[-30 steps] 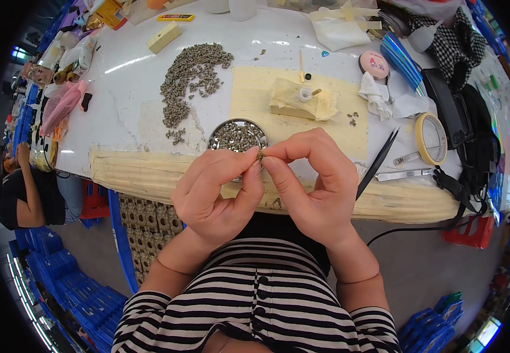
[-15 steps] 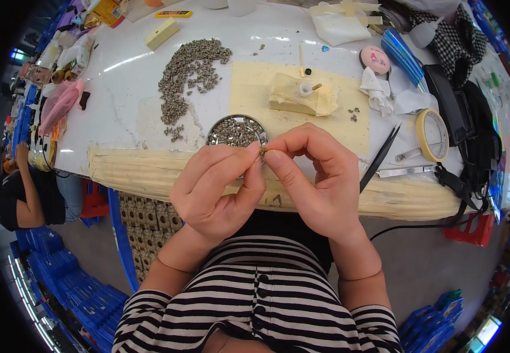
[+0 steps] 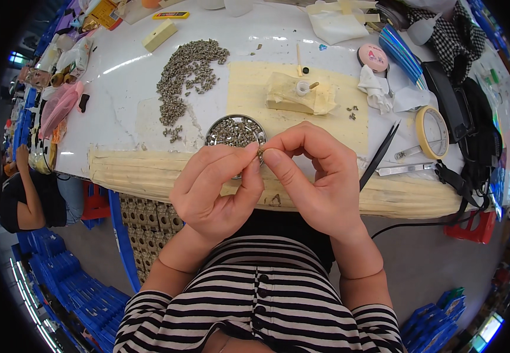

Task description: The person picks up small components from a metal dish and a white surface, attaching them to a small yellow electronic assembly piece. The person handles the components one at a time, fitting them into the assembly and setting the piece back down on the work surface.

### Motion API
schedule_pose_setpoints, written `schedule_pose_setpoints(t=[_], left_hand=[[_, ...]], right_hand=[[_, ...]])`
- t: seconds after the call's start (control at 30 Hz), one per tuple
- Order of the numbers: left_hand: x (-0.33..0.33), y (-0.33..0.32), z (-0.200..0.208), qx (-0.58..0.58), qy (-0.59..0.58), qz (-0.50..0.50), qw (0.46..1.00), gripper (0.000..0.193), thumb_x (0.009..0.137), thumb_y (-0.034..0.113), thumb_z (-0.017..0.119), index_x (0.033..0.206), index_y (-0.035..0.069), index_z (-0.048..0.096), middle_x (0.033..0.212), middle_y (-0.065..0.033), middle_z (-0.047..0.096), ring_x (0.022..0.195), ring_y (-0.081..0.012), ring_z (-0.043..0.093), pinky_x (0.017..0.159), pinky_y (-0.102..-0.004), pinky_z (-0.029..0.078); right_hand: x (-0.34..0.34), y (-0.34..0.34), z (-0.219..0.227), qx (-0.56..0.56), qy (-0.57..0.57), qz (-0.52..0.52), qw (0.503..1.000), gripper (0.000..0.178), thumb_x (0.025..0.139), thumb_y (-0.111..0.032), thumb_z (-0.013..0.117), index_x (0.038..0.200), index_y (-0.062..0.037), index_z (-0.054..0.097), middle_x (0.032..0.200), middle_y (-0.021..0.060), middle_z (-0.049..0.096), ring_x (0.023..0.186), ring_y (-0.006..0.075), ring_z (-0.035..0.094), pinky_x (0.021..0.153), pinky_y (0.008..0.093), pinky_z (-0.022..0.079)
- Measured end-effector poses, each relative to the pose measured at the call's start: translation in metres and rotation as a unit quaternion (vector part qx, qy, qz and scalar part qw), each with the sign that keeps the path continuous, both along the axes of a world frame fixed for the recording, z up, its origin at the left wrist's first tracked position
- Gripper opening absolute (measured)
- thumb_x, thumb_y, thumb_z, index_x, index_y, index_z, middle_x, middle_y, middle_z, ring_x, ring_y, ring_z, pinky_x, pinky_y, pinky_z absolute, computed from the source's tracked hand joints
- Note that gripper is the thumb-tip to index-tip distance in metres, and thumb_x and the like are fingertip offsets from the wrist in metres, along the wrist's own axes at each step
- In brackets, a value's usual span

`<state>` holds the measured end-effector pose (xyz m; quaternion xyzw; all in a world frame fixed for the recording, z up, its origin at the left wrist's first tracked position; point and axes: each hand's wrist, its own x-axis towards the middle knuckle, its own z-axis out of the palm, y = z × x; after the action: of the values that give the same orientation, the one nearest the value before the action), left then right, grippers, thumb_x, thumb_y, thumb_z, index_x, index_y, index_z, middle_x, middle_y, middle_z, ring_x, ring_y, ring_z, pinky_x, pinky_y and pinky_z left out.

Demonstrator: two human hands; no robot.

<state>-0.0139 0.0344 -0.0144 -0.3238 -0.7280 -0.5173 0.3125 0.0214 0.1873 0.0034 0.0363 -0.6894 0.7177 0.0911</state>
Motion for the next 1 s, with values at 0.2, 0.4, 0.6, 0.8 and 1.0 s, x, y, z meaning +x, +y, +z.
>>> schedule_pose_setpoints(t=[0.2, 0.4, 0.6, 0.8, 1.0], left_hand=[[0.0, -0.004, 0.003, -0.045, 0.0, -0.015, 0.999, 0.026, 0.073, -0.01, 0.074, 0.098, -0.002, 0.071, 0.078, -0.0106, 0.067, 0.066, -0.0206, 0.065, 0.059, -0.0281, 0.053], [-0.001, -0.007, 0.007, -0.067, -0.02, -0.038, 0.997, 0.025, 0.071, -0.009, 0.076, 0.094, -0.001, 0.072, 0.077, -0.0099, 0.066, 0.064, -0.0205, 0.064, 0.056, -0.0282, 0.051], [0.0, -0.008, 0.006, -0.055, -0.058, -0.053, 0.995, 0.024, 0.071, -0.007, 0.077, 0.093, -0.001, 0.071, 0.076, -0.0097, 0.066, 0.066, -0.0225, 0.065, 0.057, -0.0304, 0.052], [-0.001, -0.013, 0.011, -0.088, -0.088, -0.077, 0.989, 0.022, 0.072, -0.009, 0.076, 0.092, -0.001, 0.073, 0.075, -0.0097, 0.067, 0.065, -0.0196, 0.064, 0.058, -0.0276, 0.051], [0.001, -0.012, 0.012, -0.087, -0.113, -0.066, 0.988, 0.019, 0.072, -0.009, 0.076, 0.089, -0.001, 0.072, 0.074, -0.0096, 0.067, 0.062, -0.0179, 0.064, 0.057, -0.0265, 0.051]], right_hand=[[-0.003, 0.009, 0.003, 0.063, 0.016, 0.016, 0.998, 0.006, 0.086, -0.001, 0.069, 0.089, 0.003, 0.066, 0.083, 0.0047, 0.065, 0.077, 0.0109, 0.057, 0.073, 0.0252, 0.046], [-0.006, 0.018, 0.01, 0.141, 0.034, 0.033, 0.989, 0.004, 0.083, 0.0, 0.068, 0.085, 0.0032, 0.065, 0.078, 0.0062, 0.063, 0.073, 0.0132, 0.057, 0.068, 0.0265, 0.045], [-0.005, 0.018, 0.01, 0.152, 0.035, 0.032, 0.987, 0.005, 0.083, 0.0, 0.068, 0.084, 0.0032, 0.065, 0.078, 0.0066, 0.063, 0.072, 0.0143, 0.057, 0.068, 0.0267, 0.045], [-0.006, 0.02, 0.011, 0.191, 0.042, 0.034, 0.98, 0.005, 0.081, 0.0, 0.069, 0.082, 0.0023, 0.065, 0.076, 0.0067, 0.063, 0.07, 0.0163, 0.056, 0.066, 0.0281, 0.045], [-0.007, 0.019, 0.013, 0.237, 0.065, 0.029, 0.969, 0.005, 0.079, 0.001, 0.07, 0.081, 0.0009, 0.066, 0.075, 0.0075, 0.063, 0.069, 0.0194, 0.056, 0.064, 0.0299, 0.045]])
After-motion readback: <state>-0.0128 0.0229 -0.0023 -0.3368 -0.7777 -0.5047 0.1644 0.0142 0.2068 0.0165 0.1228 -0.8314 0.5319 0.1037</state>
